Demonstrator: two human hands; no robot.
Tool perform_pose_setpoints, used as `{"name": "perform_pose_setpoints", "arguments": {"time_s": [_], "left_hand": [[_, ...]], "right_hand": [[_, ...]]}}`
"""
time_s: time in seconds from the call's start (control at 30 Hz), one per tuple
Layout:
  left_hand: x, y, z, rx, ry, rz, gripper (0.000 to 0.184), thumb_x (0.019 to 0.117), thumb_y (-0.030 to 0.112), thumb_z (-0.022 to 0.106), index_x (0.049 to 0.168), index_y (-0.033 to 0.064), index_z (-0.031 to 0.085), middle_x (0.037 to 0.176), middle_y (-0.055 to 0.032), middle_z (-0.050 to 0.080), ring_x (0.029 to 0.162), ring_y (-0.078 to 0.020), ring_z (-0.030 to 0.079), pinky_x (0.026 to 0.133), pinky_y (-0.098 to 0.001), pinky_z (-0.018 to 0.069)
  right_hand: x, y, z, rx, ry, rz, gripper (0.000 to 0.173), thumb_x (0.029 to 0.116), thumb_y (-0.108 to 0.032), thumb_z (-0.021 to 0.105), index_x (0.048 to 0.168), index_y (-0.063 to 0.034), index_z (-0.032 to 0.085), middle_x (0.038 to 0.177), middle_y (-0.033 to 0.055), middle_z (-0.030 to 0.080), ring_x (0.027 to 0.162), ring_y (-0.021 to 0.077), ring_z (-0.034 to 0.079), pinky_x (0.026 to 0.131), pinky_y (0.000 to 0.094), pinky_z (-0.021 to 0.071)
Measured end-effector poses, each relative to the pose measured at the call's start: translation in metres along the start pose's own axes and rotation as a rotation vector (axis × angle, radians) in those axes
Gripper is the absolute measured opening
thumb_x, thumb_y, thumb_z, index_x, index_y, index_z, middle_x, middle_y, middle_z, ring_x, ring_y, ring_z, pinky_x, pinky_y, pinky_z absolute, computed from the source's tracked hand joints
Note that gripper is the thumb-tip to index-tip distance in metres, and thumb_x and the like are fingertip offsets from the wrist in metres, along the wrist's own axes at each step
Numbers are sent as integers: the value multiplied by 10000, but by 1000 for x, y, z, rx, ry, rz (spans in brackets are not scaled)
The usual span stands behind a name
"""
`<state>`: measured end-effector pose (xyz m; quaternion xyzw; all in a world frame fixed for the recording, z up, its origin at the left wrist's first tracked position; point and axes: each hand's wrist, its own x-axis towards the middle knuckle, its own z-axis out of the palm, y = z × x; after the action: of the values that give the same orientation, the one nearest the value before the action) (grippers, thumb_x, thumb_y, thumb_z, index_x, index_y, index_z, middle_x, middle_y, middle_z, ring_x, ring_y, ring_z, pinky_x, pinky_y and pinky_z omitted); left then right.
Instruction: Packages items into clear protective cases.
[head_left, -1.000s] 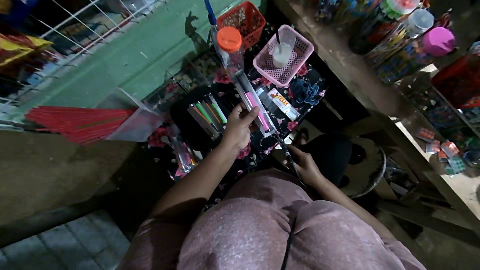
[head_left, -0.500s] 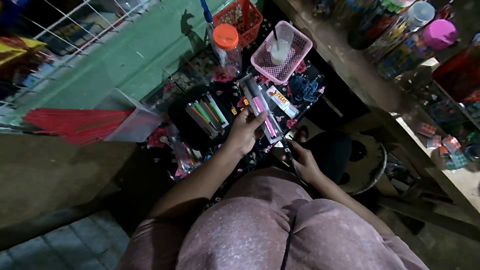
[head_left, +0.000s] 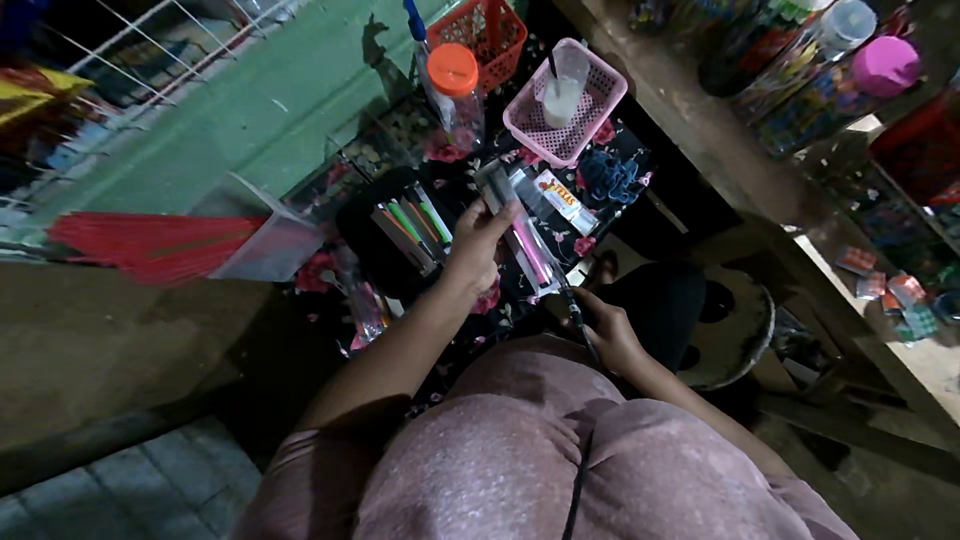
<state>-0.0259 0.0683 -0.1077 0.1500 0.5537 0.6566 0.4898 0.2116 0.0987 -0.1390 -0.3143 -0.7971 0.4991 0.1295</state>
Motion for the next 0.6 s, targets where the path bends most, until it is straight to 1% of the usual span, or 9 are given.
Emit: {"name": "perform_pose_setpoints", "arguments": {"time_s": [0.07, 0.13, 0.23, 0.4, 0.5, 0.6], "left_hand": [[2, 4, -1, 21, -12, -2, 275, 1030, 135, 590, 1281, 47, 521, 1049, -42, 640, 888, -107, 666, 785, -301, 592], [-1, 2, 1, 19, -45, -38, 278, 1023, 126, 603, 1278, 48, 522, 1055, -40, 641, 895, -108, 672, 785, -302, 600], [-5, -4, 5, 52, -88, -67, 311, 1027, 142, 597, 1311, 52, 506, 1088, -49, 634, 930, -117, 661, 804, -318, 589], [-5, -9, 7, 42, -101, -60, 321, 1028, 150, 598, 1319, 62, 495, 1111, -52, 622, 943, -117, 662, 806, -314, 594], [-6, -9, 9, 15, -91, -53, 321, 1027, 141, 597, 1321, 64, 493, 1102, -44, 617, 932, -108, 655, 801, -299, 587], [-5, -11, 10, -10, -90, -50, 318, 1029, 133, 590, 1325, 76, 490, 1096, -33, 618, 927, -106, 659, 801, -295, 589]], "right_hand": [[-1, -1, -2, 1, -9, 16, 476, 980, -186, 670, 1385, 40, 564, 1111, 153, 715, 958, 151, 700, 887, 329, 571], [1, -2, -4, 21, -25, 53, 488, 986, -197, 651, 1405, 29, 545, 1161, 158, 704, 1014, 164, 696, 927, 355, 563], [5, -2, -4, 47, -23, 76, 482, 979, -197, 644, 1396, 21, 542, 1147, 145, 700, 990, 151, 692, 904, 356, 571], [4, -1, -5, 58, -14, 80, 474, 980, -197, 651, 1394, 8, 546, 1128, 137, 704, 964, 147, 696, 882, 351, 579], [3, 0, -1, 56, 12, 54, 463, 984, -191, 636, 1388, 19, 551, 1093, 131, 711, 939, 125, 694, 864, 327, 579], [3, 2, 2, 52, 25, 45, 465, 990, -180, 638, 1391, 35, 545, 1095, 145, 712, 948, 140, 698, 872, 340, 579]]}}
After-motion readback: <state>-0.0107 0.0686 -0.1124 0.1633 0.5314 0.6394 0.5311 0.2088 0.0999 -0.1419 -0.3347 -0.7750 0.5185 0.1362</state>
